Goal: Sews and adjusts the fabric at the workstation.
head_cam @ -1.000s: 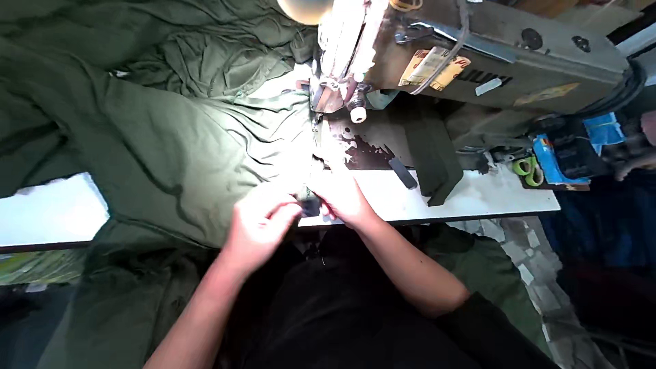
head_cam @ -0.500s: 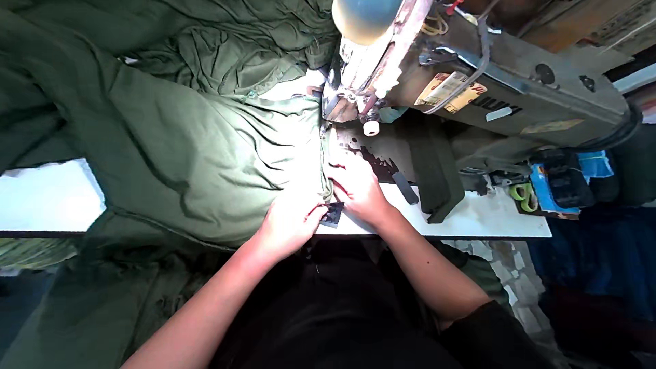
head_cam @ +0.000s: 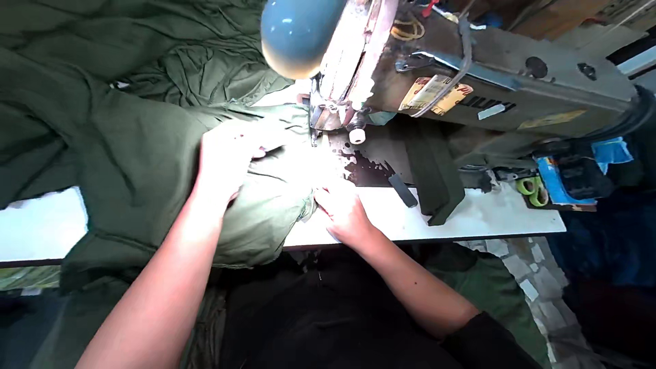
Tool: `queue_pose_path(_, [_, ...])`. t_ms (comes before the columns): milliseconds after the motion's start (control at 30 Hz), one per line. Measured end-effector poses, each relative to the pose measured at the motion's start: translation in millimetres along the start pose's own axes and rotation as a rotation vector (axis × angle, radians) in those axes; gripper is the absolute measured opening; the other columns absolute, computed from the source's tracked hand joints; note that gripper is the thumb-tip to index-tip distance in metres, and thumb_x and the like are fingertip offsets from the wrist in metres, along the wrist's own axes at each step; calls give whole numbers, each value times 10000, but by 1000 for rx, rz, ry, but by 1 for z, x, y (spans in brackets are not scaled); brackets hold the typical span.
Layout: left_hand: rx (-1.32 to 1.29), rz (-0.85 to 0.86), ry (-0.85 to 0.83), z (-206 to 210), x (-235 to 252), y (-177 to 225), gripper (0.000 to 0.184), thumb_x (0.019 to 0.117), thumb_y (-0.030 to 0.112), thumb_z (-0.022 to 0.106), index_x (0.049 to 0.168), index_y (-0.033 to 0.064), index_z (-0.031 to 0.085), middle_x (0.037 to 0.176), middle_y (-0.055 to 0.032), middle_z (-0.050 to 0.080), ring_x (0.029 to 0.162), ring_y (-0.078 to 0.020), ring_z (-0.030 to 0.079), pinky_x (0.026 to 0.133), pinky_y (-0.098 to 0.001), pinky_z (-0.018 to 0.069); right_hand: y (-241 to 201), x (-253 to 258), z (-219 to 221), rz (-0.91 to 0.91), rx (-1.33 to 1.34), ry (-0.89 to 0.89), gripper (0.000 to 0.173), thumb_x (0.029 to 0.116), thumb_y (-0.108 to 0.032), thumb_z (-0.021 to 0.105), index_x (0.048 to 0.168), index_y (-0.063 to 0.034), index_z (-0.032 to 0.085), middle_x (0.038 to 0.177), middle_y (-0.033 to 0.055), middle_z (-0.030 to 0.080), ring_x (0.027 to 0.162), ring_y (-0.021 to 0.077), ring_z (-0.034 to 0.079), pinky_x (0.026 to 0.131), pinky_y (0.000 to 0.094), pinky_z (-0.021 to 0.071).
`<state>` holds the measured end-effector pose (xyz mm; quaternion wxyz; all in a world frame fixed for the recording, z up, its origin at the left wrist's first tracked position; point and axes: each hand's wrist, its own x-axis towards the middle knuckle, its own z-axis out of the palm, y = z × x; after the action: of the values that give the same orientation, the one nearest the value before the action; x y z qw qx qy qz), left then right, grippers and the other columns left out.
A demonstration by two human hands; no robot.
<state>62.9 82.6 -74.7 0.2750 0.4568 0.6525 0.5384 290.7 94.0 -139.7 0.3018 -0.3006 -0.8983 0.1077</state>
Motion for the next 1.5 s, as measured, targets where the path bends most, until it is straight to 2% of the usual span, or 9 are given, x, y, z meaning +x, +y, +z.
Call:
queue_pose_path(67, [-153, -71, -243, 18, 2, 15, 75, 960, 53, 630, 916, 92, 677, 731, 83, 684, 611, 3, 647, 596, -169, 569, 0, -2, 1, 0, 6, 1, 158, 878, -69, 630, 929, -53, 779, 1000, 143, 700, 999, 313, 670, 861, 514, 533])
queue_pose_path(167, [97, -137, -560, 36, 21, 7, 206, 1005, 103, 606, 812, 42, 643, 595, 27, 571, 474, -35, 520, 476, -188, 449, 1, -3, 0, 28, 23, -36, 145, 882, -53, 625, 923, -50, 765, 1043, 140, 699, 1045, 309, 663, 903, 516, 529])
queue_pose_path(233, [305, -150, -629, 34, 29, 0, 244, 1021, 137, 603, 801, 34, 628, 575, 6, 533, 457, -55, 483, 474, -221, 424, 2, -5, -1, 58, 49, -34, 171, 897, -46, 613, 957, -45, 773, 1062, 142, 706, 1057, 306, 666, 927, 518, 531])
queue_pose_path(400, [359, -289, -754, 31, 36, 0, 277, 1055, 191, 561, 821, 51, 609, 558, 16, 514, 446, -45, 482, 457, -193, 409, 1, -8, 0, 89, 63, -7, 177, 921, -66, 606, 981, -46, 772, 1051, 150, 705, 1038, 305, 675, 905, 493, 553])
queue_pose_path(700, [364, -333, -748, 39, 36, 9, 228, 1042, 160, 585, 853, 33, 598, 589, -7, 529, 460, -55, 486, 466, -198, 411, 1, -10, 2, 84, 18, -17, 170, 921, -57, 627, 992, -38, 780, 1131, 159, 704, 1070, 311, 671, 900, 489, 550])
queue_pose_path(867, [442, -269, -748, 40, 37, 7, 260, 1046, 183, 584, 840, 27, 614, 598, -26, 552, 477, -81, 516, 484, -231, 440, 1, -10, 3, 60, -15, -22, 169, 921, -58, 625, 995, -54, 776, 1146, 166, 700, 1092, 331, 672, 909, 516, 554])
queue_pose_path(1033, [455, -268, -704, 44, 33, 11, 277, 1028, 155, 602, 783, 28, 570, 579, -36, 522, 462, -98, 486, 474, -248, 414, 0, -8, 2, 50, -23, -8, 155, 915, -48, 624, 971, -50, 769, 1132, 167, 698, 1077, 320, 673, 915, 483, 560])
queue_pose_path(1333, [421, -290, -681, 44, 30, 16, 252, 1019, 139, 617, 803, 13, 591, 574, -34, 544, 450, -77, 511, 458, -220, 432, -2, -6, 0, 47, -59, -47, 151, 899, -17, 616, 955, -40, 755, 1145, 180, 691, 1116, 350, 663, 921, 528, 552])
queue_pose_path(1500, [406, -293, -656, 47, 29, 9, 222, 1008, 123, 629, 825, -1, 611, 595, -48, 574, 462, -85, 539, 470, -227, 458, -3, -5, -3, 20, -55, -83, 143, 904, -17, 615, 931, -48, 752, 1076, 173, 695, 1072, 347, 668, 896, 519, 554])
